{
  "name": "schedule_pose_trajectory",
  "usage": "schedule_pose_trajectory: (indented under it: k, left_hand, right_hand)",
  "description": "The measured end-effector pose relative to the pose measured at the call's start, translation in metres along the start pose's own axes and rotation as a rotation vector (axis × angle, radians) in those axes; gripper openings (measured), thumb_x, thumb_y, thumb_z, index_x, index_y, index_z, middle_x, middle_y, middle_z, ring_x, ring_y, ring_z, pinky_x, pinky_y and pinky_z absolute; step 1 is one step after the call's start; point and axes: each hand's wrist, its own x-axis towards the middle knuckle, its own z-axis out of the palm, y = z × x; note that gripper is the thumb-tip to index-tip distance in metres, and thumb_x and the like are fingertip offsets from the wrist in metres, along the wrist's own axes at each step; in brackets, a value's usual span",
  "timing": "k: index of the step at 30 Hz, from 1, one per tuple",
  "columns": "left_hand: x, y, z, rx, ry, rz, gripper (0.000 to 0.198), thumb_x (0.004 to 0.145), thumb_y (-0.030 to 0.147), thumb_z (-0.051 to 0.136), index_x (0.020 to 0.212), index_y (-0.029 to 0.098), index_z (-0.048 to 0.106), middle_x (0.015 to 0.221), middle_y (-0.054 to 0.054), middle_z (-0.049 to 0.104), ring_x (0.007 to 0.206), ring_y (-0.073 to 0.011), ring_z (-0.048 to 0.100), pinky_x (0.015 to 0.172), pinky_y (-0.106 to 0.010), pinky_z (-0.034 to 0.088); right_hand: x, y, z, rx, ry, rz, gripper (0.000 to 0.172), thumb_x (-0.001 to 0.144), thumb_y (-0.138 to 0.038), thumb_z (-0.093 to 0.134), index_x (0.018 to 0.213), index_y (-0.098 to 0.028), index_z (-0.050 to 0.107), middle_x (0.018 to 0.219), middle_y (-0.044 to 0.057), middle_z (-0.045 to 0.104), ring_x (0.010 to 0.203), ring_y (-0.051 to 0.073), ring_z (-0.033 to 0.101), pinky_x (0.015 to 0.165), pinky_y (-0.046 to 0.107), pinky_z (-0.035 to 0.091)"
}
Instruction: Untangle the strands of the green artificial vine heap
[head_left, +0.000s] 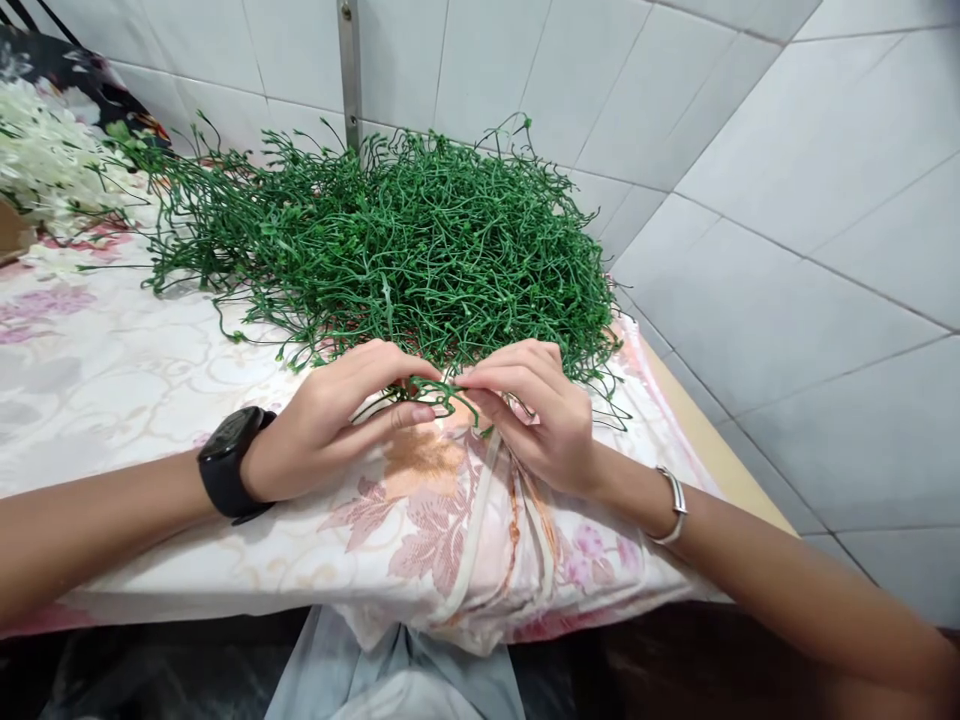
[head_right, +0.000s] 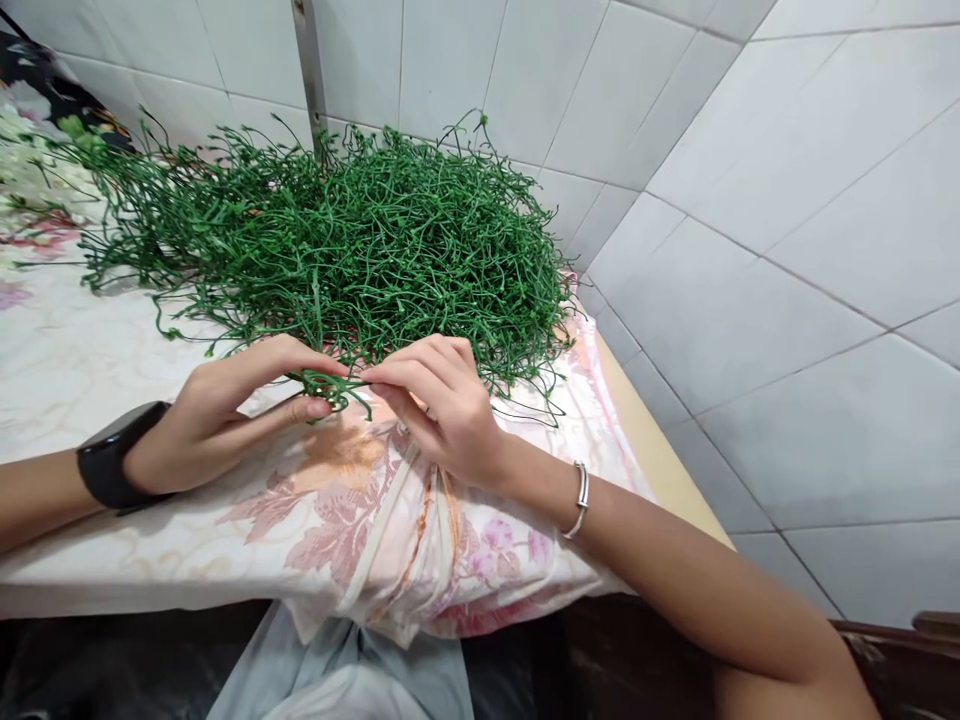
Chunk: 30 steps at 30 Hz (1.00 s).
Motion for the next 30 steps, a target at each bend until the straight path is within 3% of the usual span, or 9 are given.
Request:
schedule_pose_trajectory:
  k: [8, 11, 14, 17, 21, 25, 30]
  left_hand:
    - [0.0004, 0.0013, -0.0007, -0.053, 0.027, -0.044, 0.028, 0.080, 0.020, 0.050, 0.108, 0.018, 0.051, 0.101, -0.003, 0.059, 0.088, -0.0116, 0.054, 0.076, -0.023, 0.043]
    - [0.0001, 0.0009, 0.0003, -0.068, 0.053, -0.069, 0.032, 0.081, 0.018, 0.048, 0.113, 0.019, 0.047, 0.112, -0.002, 0.054, 0.098, -0.0108, 0.052, 0.084, -0.020, 0.041]
    - [-0.0004, -0.0004, 0.0029, -0.068, 0.029, -0.039, 0.034, 0.082, 0.016, 0.046, 0.116, 0.018, 0.044, 0.114, -0.003, 0.054, 0.102, -0.0100, 0.051, 0.086, -0.017, 0.041]
    - [-0.0015, -0.0013, 0.0062, -0.042, -0.007, 0.029, 0.038, 0.082, 0.015, 0.045, 0.119, 0.018, 0.040, 0.117, -0.004, 0.052, 0.104, -0.0106, 0.050, 0.087, -0.018, 0.041]
    - [-0.0023, -0.0009, 0.0086, 0.015, -0.052, 0.093, 0.040, 0.084, 0.017, 0.043, 0.122, 0.018, 0.035, 0.120, -0.006, 0.049, 0.105, -0.0116, 0.048, 0.087, -0.021, 0.040]
    - [-0.0023, 0.0005, 0.0084, 0.066, -0.039, 0.010, 0.036, 0.083, 0.023, 0.045, 0.118, 0.018, 0.038, 0.110, -0.005, 0.054, 0.094, -0.0109, 0.052, 0.079, -0.021, 0.043]
    - [-0.0031, 0.0044, 0.0069, 0.113, -0.006, -0.047, 0.036, 0.077, 0.036, 0.053, 0.105, 0.016, 0.045, 0.078, 0.000, 0.054, 0.071, -0.0096, 0.051, 0.064, -0.021, 0.042]
  right_hand:
    - [-0.0007, -0.0013, -0.0040, 0.005, 0.168, 0.109, 0.015, 0.075, -0.012, 0.054, 0.087, -0.020, 0.053, 0.086, 0.002, 0.056, 0.086, 0.015, 0.052, 0.077, 0.035, 0.035]
    - [-0.0004, -0.0017, -0.0024, 0.065, 0.042, 0.039, 0.008, 0.076, -0.017, 0.054, 0.083, -0.019, 0.051, 0.075, 0.000, 0.058, 0.075, 0.013, 0.053, 0.074, 0.034, 0.034]
    - [0.0015, -0.0031, 0.0008, 0.063, -0.119, -0.001, 0.018, 0.074, -0.028, 0.058, 0.086, -0.017, 0.052, 0.078, 0.002, 0.060, 0.077, 0.014, 0.053, 0.072, 0.033, 0.033]
    - [0.0026, -0.0044, 0.0039, 0.081, -0.134, -0.001, 0.028, 0.071, -0.037, 0.060, 0.085, -0.015, 0.052, 0.080, 0.003, 0.060, 0.078, 0.015, 0.052, 0.072, 0.033, 0.033]
    - [0.0012, -0.0043, 0.0054, 0.077, -0.067, 0.012, 0.012, 0.074, -0.024, 0.059, 0.078, -0.015, 0.052, 0.073, 0.002, 0.058, 0.071, 0.012, 0.050, 0.069, 0.032, 0.034]
    - [0.0004, -0.0027, 0.0041, 0.103, -0.028, 0.044, 0.009, 0.072, -0.018, 0.061, 0.075, -0.016, 0.053, 0.073, 0.002, 0.059, 0.074, 0.013, 0.051, 0.069, 0.032, 0.037]
    - [0.0010, -0.0029, 0.0030, 0.171, -0.051, 0.024, 0.003, 0.074, -0.015, 0.056, 0.073, -0.015, 0.053, 0.088, 0.006, 0.059, 0.082, 0.013, 0.052, 0.071, 0.032, 0.043]
